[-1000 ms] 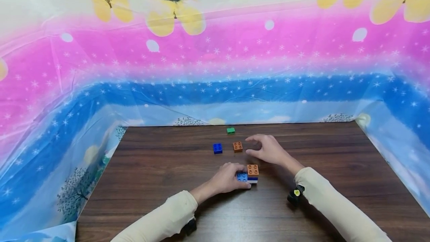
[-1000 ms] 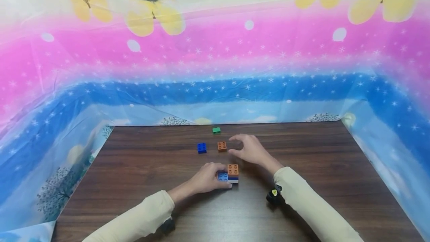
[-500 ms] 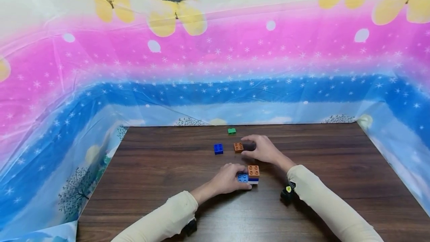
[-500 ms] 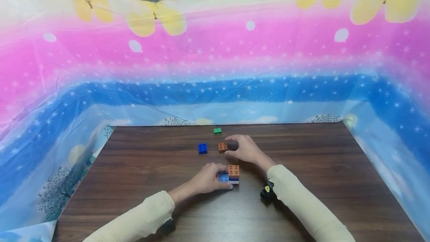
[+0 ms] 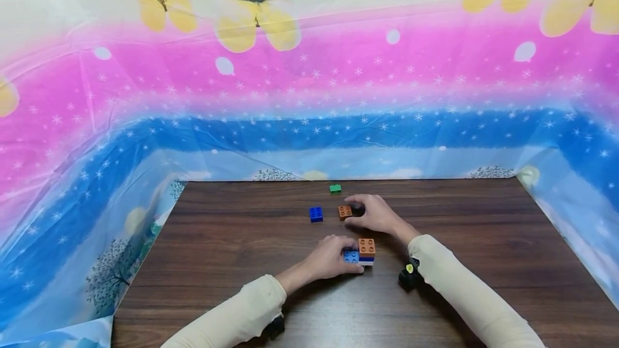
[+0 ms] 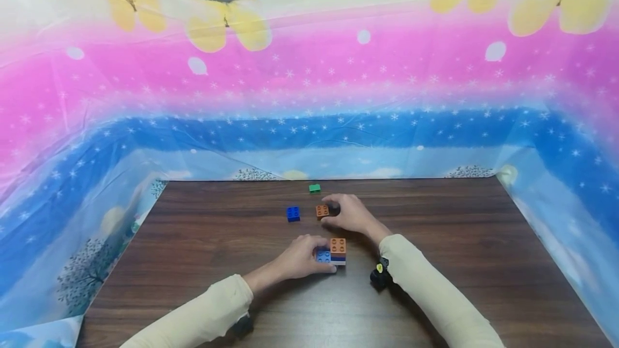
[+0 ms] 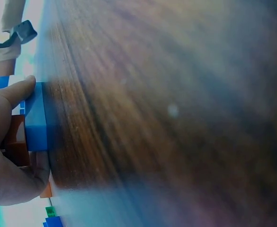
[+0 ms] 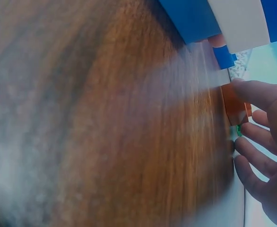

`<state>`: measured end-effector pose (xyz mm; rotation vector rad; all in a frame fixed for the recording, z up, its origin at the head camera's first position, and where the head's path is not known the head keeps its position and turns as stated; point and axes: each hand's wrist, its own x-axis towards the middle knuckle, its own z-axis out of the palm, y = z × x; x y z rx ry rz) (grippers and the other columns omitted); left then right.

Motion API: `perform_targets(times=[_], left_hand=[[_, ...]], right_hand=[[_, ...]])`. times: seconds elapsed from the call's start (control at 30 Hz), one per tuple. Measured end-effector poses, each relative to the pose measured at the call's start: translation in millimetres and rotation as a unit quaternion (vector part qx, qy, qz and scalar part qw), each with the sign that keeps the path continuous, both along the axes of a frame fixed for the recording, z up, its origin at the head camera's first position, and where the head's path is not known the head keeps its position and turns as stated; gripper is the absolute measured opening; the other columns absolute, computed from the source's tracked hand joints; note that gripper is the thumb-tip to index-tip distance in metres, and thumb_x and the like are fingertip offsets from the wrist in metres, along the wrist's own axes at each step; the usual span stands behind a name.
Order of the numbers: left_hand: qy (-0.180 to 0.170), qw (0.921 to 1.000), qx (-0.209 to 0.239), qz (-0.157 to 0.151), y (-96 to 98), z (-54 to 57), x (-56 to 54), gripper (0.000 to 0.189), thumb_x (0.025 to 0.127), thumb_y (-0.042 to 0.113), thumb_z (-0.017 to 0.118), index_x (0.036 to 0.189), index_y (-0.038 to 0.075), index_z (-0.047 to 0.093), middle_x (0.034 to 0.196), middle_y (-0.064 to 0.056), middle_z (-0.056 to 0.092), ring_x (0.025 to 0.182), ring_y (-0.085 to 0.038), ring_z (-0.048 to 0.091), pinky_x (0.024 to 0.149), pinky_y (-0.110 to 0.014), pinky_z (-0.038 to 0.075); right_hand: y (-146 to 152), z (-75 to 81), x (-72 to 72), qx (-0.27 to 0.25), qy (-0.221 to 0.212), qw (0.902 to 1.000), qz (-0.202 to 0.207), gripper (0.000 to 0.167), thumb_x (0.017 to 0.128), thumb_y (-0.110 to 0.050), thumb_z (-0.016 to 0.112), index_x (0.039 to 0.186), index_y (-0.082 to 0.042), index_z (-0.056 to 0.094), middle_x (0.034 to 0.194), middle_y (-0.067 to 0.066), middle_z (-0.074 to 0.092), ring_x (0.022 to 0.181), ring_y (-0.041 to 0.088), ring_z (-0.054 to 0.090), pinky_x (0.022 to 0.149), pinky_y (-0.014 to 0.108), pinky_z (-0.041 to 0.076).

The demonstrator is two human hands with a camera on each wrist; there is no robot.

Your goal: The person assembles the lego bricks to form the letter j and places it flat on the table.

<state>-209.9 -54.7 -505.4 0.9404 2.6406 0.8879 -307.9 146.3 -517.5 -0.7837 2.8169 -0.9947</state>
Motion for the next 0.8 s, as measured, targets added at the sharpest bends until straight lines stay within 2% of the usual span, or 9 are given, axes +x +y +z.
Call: perform_targets(times=[0.23,0.43,0.8], left_hand=[[0.0,1.0,-0.002,0.001,0.2,0.8,0.5,0.039,0.088,0.041,0.08,0.119,0.017,0.072,0.107,0.008,0.073,0.088,-0.003,0.058,0.089,-0.032,0.044],[0.002,1.0,-0.001,0.0,0.8,1.9,0.5,0.039,0.088,0.041,0.081,0.118,0.017,0.073,0.106,0.007,0.073,0.087,-0.003,0.058,0.085,-0.029,0.044],[0.001,1.0,-0.007,0.003,0.6,3.2,0.7,0.041,0.088,0.041,0.081,0.12,0.016,0.073,0.108,0.006,0.073,0.089,-0.004,0.058,0.087,-0.03,0.044]], right_hand=[[-3.3,-0.7,-3.1,0.01,0.002,0.9999,0.008,0.054,0.087,-0.034,0.083,0.135,-0.015,0.066,0.123,0.007,0.07,0.111,0.024,0.065,0.092,0.045,0.053],[-4.1,-2.2,-4.5,0.015,0.008,0.9998,0.012,0.048,0.088,-0.031,0.083,0.131,-0.015,0.069,0.119,0.005,0.071,0.108,0.022,0.066,0.09,0.043,0.053],[-6.3,-1.6,-3.5,0.014,0.013,0.9998,0.007,0.04,0.091,-0.025,0.08,0.128,-0.015,0.07,0.117,0.005,0.072,0.108,0.023,0.067,0.092,0.046,0.053]])
